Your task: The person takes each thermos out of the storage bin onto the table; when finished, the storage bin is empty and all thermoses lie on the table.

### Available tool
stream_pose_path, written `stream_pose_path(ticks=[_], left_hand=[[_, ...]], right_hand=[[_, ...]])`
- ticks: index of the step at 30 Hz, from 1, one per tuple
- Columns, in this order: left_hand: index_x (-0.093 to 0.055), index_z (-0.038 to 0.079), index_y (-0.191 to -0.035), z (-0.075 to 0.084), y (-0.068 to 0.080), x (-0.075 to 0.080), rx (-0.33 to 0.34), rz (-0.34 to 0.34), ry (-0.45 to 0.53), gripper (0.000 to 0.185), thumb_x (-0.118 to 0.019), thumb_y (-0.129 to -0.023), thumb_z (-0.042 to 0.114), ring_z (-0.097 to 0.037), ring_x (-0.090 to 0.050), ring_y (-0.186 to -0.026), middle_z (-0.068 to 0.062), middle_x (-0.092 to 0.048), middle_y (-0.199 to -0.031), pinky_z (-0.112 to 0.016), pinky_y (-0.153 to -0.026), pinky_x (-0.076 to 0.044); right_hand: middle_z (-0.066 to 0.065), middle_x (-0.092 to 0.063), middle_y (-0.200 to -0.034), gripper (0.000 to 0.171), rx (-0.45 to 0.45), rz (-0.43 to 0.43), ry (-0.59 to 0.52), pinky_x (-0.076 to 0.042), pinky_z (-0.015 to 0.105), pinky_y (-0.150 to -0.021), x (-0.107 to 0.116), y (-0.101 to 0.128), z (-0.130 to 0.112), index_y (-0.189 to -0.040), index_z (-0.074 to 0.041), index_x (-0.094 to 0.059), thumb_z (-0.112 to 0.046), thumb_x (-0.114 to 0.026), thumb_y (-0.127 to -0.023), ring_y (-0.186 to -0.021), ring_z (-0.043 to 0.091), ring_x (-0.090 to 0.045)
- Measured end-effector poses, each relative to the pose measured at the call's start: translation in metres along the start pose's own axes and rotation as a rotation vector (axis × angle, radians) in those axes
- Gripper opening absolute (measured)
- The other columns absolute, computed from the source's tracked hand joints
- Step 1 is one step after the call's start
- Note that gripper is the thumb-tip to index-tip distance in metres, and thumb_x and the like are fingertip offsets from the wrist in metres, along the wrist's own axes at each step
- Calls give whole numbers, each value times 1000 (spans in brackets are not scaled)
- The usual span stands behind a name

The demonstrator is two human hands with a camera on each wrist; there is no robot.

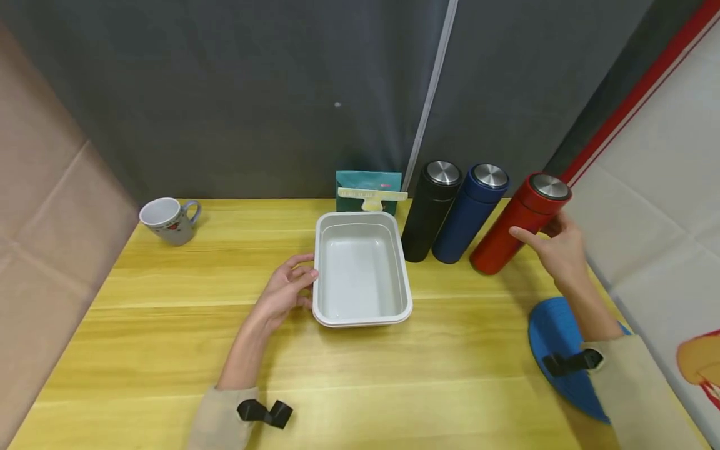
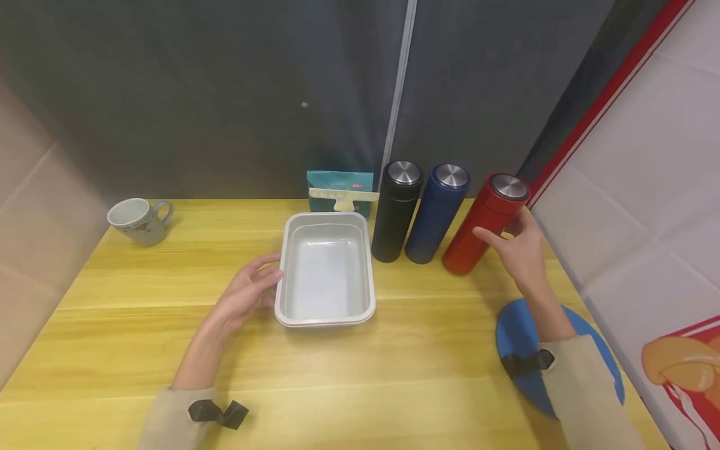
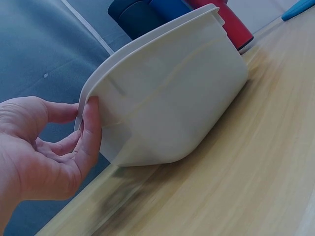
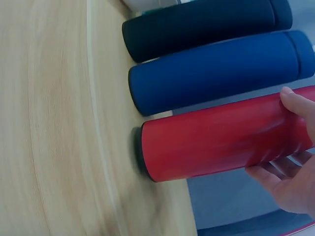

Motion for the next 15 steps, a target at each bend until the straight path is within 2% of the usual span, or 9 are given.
stream_pose_path(ticks=[6,15], left_hand=[[-35,6,-144,-1,-1,-2,9,-14,-3,49,-55,-99,10,-23,-57,-83,-26,-54,-122,-29,-58,-55],[-34,5,-143,0,-1,0,8,-25,18,50,-55,-99,10,-21,-58,-81,-23,-54,-119,-28,-58,-55]], right_hand=[[-18,-55,-102,54,18,8,13,-42,12,-72,-4,-9,14,-131,-15,-51,-27,-76,-85,-93,3,-52],[-18,-54,-104,58,31,-11,25,-41,14,-74,-14,-20,17,-133,-12,-50,-27,-77,-84,-95,2,-51]])
Point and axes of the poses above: each hand's wrist, its own y-axis away from the middle knuckle, its own x-axis out of the back of the hand, z = x × y, the point moved 4 cm from there along -y, towards the middle knuckle
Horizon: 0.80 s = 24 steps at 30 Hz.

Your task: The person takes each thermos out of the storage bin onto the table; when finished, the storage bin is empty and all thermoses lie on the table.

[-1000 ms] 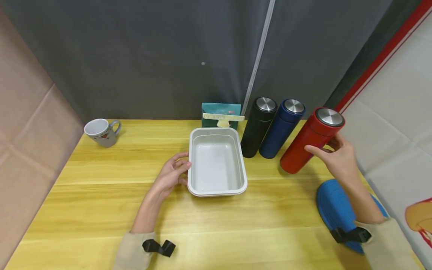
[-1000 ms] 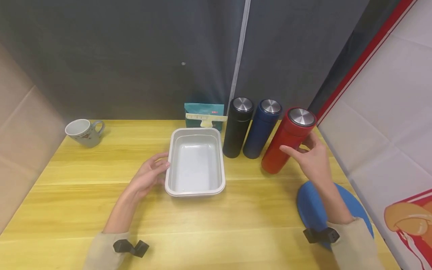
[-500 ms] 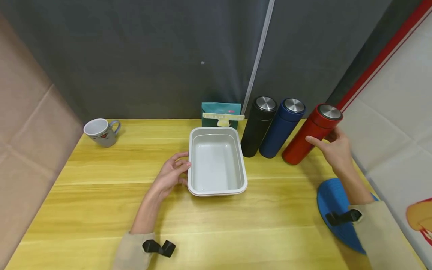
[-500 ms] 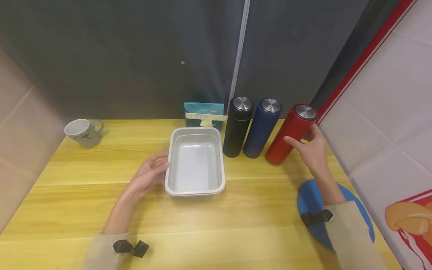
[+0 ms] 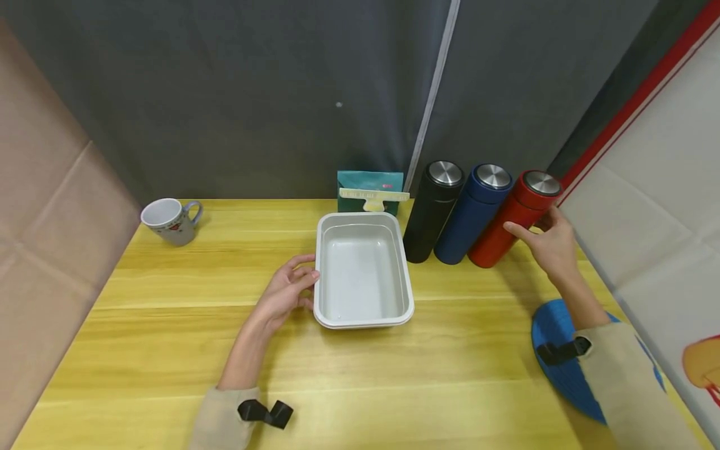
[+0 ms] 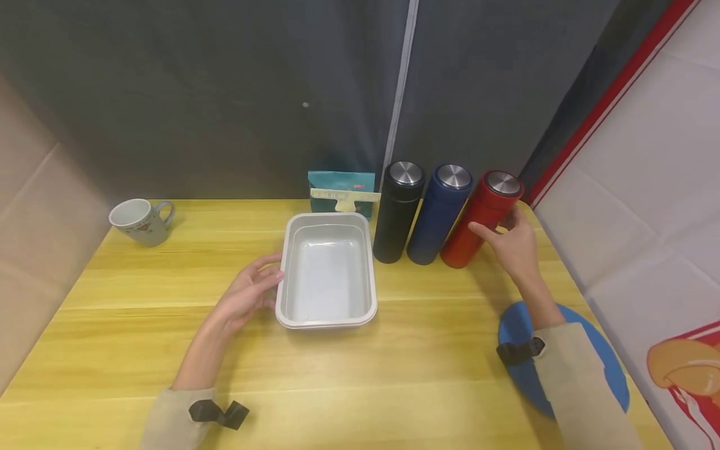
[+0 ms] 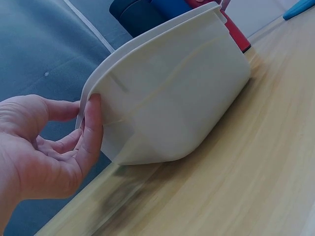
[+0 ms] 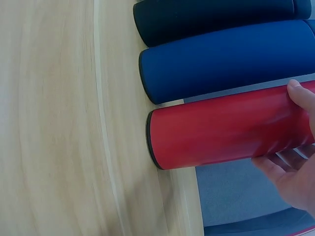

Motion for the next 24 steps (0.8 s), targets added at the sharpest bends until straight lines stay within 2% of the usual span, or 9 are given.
stream_pose_path(ticks=[10,14,21,24], left_hand=[[-34,5,-143,-1,1,-2,-11,-17,-2,50,-55,-99,10,-20,-58,-79,-24,-54,-120,-27,-56,-54],[-34,6,-144,-2,1,0,-15,-21,-2,50,-55,-99,11,-19,-59,-80,-25,-52,-123,-27,-56,-54],[-32,6,-146,-2,0,3,-28,-16,3,51,-54,-99,9,-20,-58,-85,-26,-50,-126,-27,-57,-55],[-33,5,-145,-2,0,2,-29,-22,3,51,-54,-99,10,-21,-59,-85,-27,-50,-126,-28,-58,-56]], right_hand=[[-16,-51,-107,62,15,-61,25,-41,12,-75,-2,-3,2,-138,-7,-44,-26,-74,-87,-97,0,-49],[-12,-51,-114,64,23,-108,-4,-44,8,-76,-4,-2,1,-141,-8,-40,-24,-72,-88,-100,2,-49],[-12,-51,-116,63,35,-133,-61,-46,6,-79,-7,-4,-2,-142,-8,-39,-20,-71,-89,-104,3,-50],[-1,-51,-126,66,26,-170,-77,-45,7,-83,-4,-1,-2,-146,-8,-32,-20,-68,-92,-111,7,-49]])
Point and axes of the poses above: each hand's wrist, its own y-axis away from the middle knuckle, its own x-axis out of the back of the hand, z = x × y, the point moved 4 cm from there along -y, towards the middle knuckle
